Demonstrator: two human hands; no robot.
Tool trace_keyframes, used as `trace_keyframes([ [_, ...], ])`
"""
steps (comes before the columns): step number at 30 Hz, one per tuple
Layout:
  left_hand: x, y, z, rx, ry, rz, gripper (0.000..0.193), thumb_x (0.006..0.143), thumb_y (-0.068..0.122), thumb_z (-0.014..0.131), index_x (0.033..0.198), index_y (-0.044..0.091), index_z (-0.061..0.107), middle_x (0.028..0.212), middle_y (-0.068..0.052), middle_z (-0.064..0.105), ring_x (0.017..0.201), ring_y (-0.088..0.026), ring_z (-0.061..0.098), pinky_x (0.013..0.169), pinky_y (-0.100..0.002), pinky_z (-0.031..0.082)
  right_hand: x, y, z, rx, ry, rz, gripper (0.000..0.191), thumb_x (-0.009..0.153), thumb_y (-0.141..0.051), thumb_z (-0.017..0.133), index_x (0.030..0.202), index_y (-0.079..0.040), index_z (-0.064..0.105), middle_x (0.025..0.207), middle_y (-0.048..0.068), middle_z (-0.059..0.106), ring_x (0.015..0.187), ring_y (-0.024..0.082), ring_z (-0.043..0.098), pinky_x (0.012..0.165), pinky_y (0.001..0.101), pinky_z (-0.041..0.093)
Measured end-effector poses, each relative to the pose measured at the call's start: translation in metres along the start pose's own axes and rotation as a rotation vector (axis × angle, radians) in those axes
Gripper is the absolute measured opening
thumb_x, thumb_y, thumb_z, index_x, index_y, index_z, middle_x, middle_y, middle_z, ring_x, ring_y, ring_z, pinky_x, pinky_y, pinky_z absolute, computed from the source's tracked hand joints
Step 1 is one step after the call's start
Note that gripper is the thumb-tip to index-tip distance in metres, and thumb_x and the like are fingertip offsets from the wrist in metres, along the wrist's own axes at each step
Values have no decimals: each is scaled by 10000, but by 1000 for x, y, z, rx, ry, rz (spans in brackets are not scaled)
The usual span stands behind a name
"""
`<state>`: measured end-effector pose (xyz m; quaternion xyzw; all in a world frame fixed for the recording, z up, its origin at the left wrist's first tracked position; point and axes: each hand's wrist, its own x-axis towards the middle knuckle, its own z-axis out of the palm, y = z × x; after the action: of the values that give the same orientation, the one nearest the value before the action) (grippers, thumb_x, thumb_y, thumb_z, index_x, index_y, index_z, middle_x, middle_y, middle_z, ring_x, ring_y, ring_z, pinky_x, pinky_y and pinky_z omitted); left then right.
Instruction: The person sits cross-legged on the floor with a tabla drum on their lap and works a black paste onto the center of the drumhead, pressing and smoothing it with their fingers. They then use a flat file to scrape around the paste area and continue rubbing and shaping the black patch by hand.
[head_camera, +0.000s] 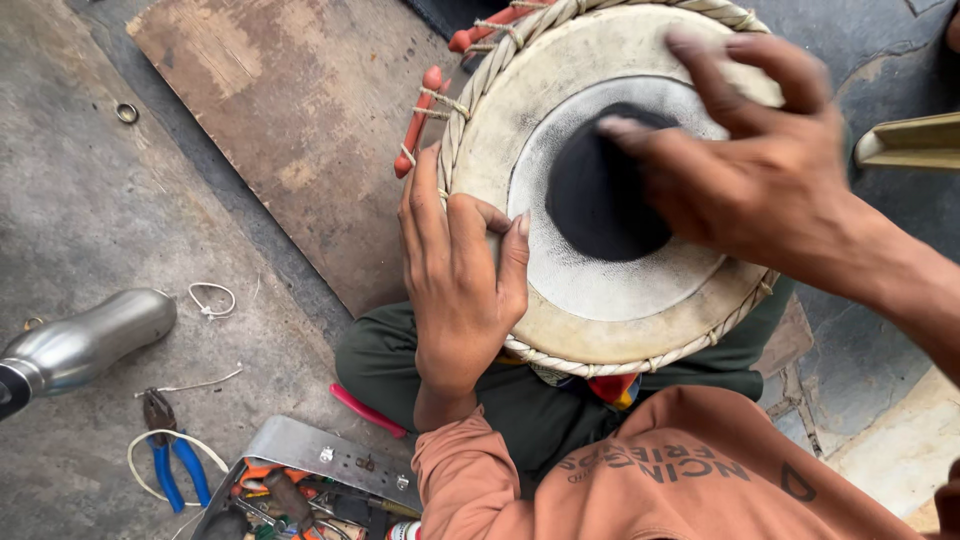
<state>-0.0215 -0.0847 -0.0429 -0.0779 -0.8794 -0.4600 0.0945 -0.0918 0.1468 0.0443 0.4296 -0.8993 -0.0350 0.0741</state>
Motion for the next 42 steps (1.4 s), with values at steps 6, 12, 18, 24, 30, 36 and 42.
trace_keyframes([
  [6, -1, 3, 2, 22, 3, -28, 263, 968, 151, 739, 1036, 25, 518, 1522, -346, 381, 1425, -521, 442, 1186, -601, 373, -68, -13, 8, 198, 17, 85, 324, 813, -92, 769, 1137, -93, 778, 1031, 219, 768, 1260, 301, 632, 1179, 526, 305],
  [12, -2, 1, 4, 57, 1, 10, 239, 994, 143, 715, 1040, 24, 513, 1541, -352, 351, 1427, -528, 435, 1199, -612, 367, -31, -22, 4, 192, 3, -114, 324, 848, -102, 718, 1168, -112, 761, 808, 60, 727, 1313, 276, 632, 1198, 524, 257],
  [18, -1, -1, 2, 80, -29, 23, 244, 1017, 158, 704, 1053, 10, 513, 1544, -369, 342, 1416, -544, 426, 1171, -615, 378, -9, -8, 1, -178, -88, -67, 363, 914, -171, 695, 1268, -132, 765, 812, -25, 770, 1344, 217, 660, 1187, 435, 294],
  [24, -2, 4, 5, 105, 25, 2, 229, 1023, 148, 689, 1066, 15, 507, 1526, -348, 365, 1420, -525, 447, 1187, -612, 390, -61, -20, 5, 255, -19, 95, 311, 868, -71, 733, 1179, -59, 732, 1016, 74, 809, 1290, 313, 649, 1210, 521, 274],
  [30, -3, 5, 6, 158, 27, 4, 236, 1002, 144, 696, 1058, 17, 506, 1528, -358, 355, 1440, -545, 414, 1195, -620, 376, -52, -13, 25, 417, 16, -146, 321, 850, -84, 696, 1170, -101, 718, 927, 14, 785, 1363, 324, 573, 1188, 573, 225],
  [36, -4, 3, 4, 208, -9, 32, 257, 1018, 144, 675, 1089, -10, 482, 1538, -380, 329, 1438, -570, 397, 1186, -642, 372, -1, -9, 14, 15, 66, -254, 378, 898, -163, 658, 1269, -143, 723, 943, 5, 793, 1359, 235, 606, 1201, 450, 278],
  [42, -4, 4, 6, 195, 15, 5, 227, 1018, 140, 680, 1078, 9, 504, 1531, -367, 352, 1443, -540, 418, 1190, -619, 385, -15, 5, -9, -180, -44, -58, 316, 898, -153, 695, 1199, -101, 776, 960, 49, 786, 1258, 236, 696, 1142, 417, 391],
])
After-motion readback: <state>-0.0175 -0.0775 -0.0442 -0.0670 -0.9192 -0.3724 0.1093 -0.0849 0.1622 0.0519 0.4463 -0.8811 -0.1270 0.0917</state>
